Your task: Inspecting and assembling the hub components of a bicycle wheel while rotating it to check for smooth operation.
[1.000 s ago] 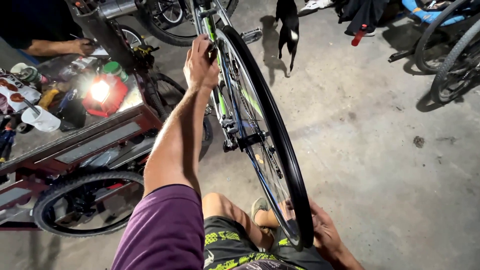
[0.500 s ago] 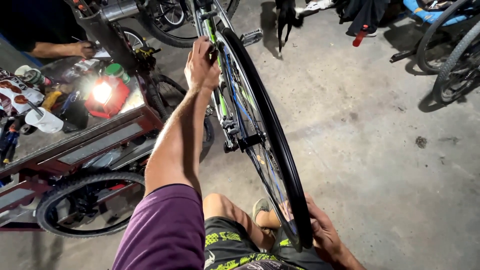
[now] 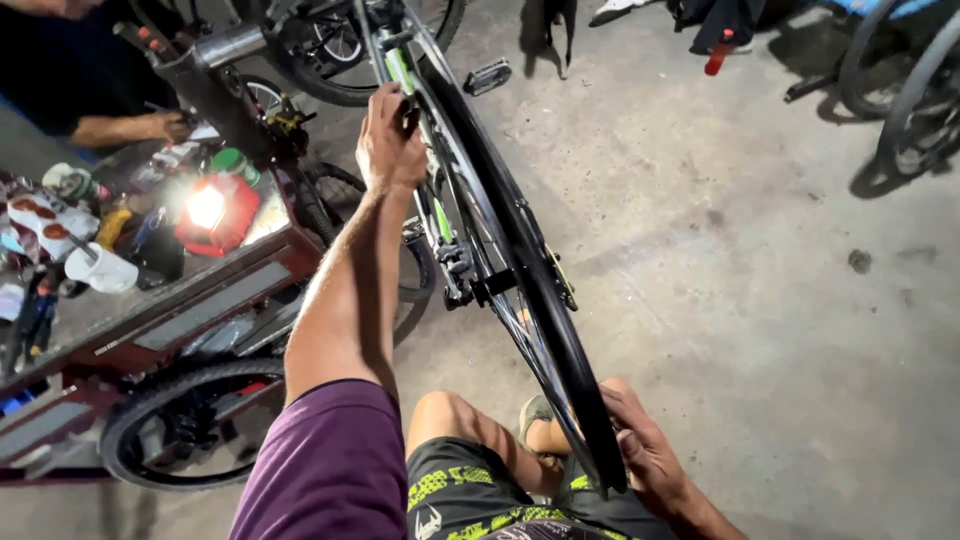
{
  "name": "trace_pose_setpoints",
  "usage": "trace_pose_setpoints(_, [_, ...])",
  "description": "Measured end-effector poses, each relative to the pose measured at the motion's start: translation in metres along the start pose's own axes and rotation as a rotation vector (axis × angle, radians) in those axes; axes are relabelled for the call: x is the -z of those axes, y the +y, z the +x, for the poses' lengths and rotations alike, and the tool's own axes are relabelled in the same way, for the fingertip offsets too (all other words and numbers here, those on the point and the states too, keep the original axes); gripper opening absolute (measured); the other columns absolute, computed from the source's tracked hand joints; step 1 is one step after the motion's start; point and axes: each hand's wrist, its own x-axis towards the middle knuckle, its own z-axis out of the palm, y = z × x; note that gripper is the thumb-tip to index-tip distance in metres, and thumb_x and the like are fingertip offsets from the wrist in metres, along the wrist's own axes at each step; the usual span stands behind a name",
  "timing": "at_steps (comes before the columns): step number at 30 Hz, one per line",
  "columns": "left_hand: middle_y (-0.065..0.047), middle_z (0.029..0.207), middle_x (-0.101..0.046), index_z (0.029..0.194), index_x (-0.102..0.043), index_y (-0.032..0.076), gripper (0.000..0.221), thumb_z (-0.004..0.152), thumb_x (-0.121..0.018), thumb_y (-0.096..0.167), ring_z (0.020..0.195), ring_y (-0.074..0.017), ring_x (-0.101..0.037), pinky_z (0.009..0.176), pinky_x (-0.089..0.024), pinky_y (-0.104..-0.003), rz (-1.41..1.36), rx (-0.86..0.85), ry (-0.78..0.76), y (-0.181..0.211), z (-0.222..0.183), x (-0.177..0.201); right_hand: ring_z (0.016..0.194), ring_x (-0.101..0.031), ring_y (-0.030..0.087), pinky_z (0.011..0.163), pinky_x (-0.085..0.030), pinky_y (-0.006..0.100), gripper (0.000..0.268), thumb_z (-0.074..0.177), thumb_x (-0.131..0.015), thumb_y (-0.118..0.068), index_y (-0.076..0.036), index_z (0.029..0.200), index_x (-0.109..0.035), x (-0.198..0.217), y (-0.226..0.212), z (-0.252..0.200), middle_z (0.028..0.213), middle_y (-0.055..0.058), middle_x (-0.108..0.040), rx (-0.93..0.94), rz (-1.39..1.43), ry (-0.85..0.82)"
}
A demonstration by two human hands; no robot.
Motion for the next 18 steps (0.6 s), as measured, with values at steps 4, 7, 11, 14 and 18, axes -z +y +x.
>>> trace_pose_setpoints(4, [-0.002, 0.138, -0.064, 0.112, -0.063, 0.021, 0.013, 0.104, -0.056, 0.029, 0.107, -0.034, -0.074, 0.074, -0.062, -0.057, 0.091, 0.114, -0.185, 0.013, 0.001, 0.023, 0.147, -0.051, 0.03, 0.111, -0.046, 0.046, 0.08, 0.102, -0.043, -0.068, -0.004, 0.148, -0.058, -0.009, -0.016, 0.004, 0.156, 0.019, -0.057, -0.061, 0.04, -0.009])
trace_pose_setpoints(7, [-0.004, 0.133, -0.066, 0.107, -0.067, 0.019, 0.023, 0.105, -0.058, 0.039, 0.087, -0.0243, -0.072, 0.055, -0.057, -0.04, 0.046, 0.031, -0.075, -0.002, -0.003, 0.005, 0.145, -0.053, 0.034, 0.109, -0.045, 0.048, 0.08, 0.103, -0.04, -0.07, -0.006, 0.148, -0.058, -0.009, -0.023, 0.006, 0.154, 0.019, -0.059, -0.05, 0.027, -0.05])
trace_pose_setpoints(11, [-0.007, 0.141, -0.06, 0.118, -0.07, 0.015, 0.026, 0.104, -0.069, 0.037, 0.071, -0.0138, -0.068, 0.045, -0.056, -0.024, -0.015, 0.1, -0.092, -0.007, -0.003, 0.004, 0.149, -0.05, 0.032, 0.112, -0.046, 0.047, 0.08, 0.101, -0.04, -0.071, -0.009, 0.147, -0.06, -0.007, -0.02, 0.002, 0.155, 0.017, -0.06, -0.093, -0.01, -0.05])
trace_pose_setpoints(14, [-0.007, 0.135, -0.065, 0.11, -0.07, 0.012, 0.036, 0.107, -0.061, 0.047, 0.068, -0.0124, -0.066, 0.045, -0.054, -0.023, -0.024, 0.011, -0.03, -0.01, -0.004, -0.002, 0.145, -0.055, 0.03, 0.103, -0.056, 0.045, 0.079, 0.102, -0.038, -0.071, -0.01, 0.148, -0.058, -0.004, -0.009, -0.001, 0.157, 0.016, -0.057, -0.075, -0.001, -0.049])
trace_pose_setpoints(18, [-0.005, 0.136, -0.065, 0.112, -0.07, 0.016, 0.026, 0.106, -0.063, 0.041, 0.063, -0.0091, -0.062, 0.043, -0.05, -0.021, 0.013, 0.045, -0.046, -0.011, -0.005, -0.002, 0.146, -0.054, 0.029, 0.102, -0.054, 0.044, 0.08, 0.101, -0.038, -0.073, -0.01, 0.147, -0.06, -0.003, -0.013, -0.001, 0.156, 0.016, -0.059, -0.089, -0.017, -0.039])
